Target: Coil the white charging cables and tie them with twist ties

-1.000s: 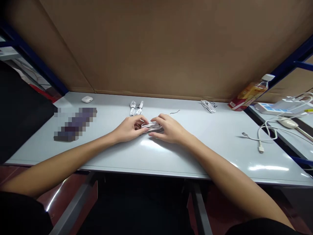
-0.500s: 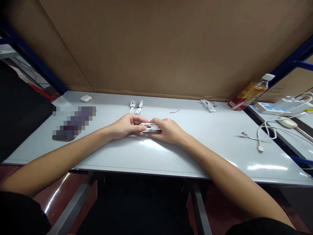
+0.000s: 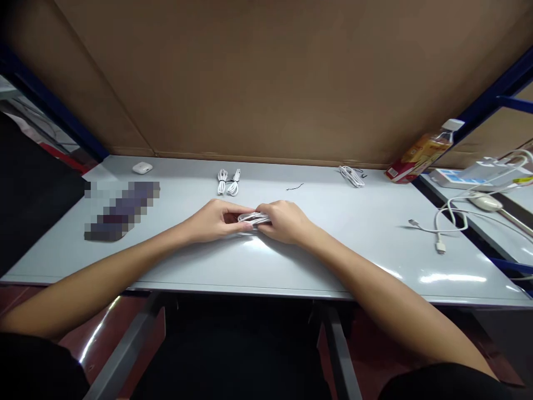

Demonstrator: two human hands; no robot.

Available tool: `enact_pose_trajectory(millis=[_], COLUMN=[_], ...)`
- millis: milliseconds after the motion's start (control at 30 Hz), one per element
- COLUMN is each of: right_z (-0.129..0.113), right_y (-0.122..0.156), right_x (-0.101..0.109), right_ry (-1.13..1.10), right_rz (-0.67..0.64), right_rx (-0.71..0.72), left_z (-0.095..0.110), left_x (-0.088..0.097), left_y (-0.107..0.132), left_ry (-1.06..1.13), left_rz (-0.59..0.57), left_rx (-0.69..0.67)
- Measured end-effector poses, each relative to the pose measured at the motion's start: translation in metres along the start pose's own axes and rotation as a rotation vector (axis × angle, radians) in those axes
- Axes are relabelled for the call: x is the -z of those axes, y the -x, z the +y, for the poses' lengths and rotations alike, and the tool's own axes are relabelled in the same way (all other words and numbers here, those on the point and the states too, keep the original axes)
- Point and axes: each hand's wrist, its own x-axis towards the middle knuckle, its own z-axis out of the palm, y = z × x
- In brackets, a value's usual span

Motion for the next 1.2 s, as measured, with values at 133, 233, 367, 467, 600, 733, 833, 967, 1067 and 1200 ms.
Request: enact_pose_trajectory(millis=[133,233,367,467,600,733,833,967,1067,1200], right_z=[-0.003,-0.004,-0.007,-0.007,-0.006,-0.008,-0.011,-0.010,-0.006,-0.003], right_y=[0.001,0.002,0.000,-0.003,-0.005,-0.005,-0.004,-0.004,-0.004,-0.005], right_x=[0.000,0.001,-0.003,-0.008,-0.011,-0.010,-0.009,-0.003,0.004,0.008], right_ry=[0.046,-0.002,-0.058,0.039,0.085,-0.002,-0.115,-0.380,-0.712,-0.894], right_rz=[0.002,-0.018,0.029,0.095,0.101,0.062,0.048,0.020,-0.179,-0.346], right_rx=[-0.013,-0.009,-0.068,-0.117,-0.121,-0.125,-0.144,-0.237,-0.364,-0.442], left_z=[-0.005,-0.012,-0.017,-0.016,-0.012,-0.013,-0.012,-0.005,0.000,0.002], left_x=[-0.003,-0.007,-0.014,-0.019,-0.026,-0.030,-0.029,-0.026,-0.025,-0.026], left_y=[0.000,-0.002,-0.003,-0.003,-0.002,-0.003,-0.003,-0.004,-0.004,-0.005], left_ry=[-0.237,-0.313,-0.357,-0.389,-0.574,-0.804,-0.906,-1.042,-1.071,-1.022], left_rz=[0.005,0.032,0.121,0.143,0.135,0.113,0.095,0.036,0.009,-0.009], left_rx=[-0.164,-0.205,-0.211,-0.192,-0.159,-0.170,-0.194,-0.232,-0.247,-0.246])
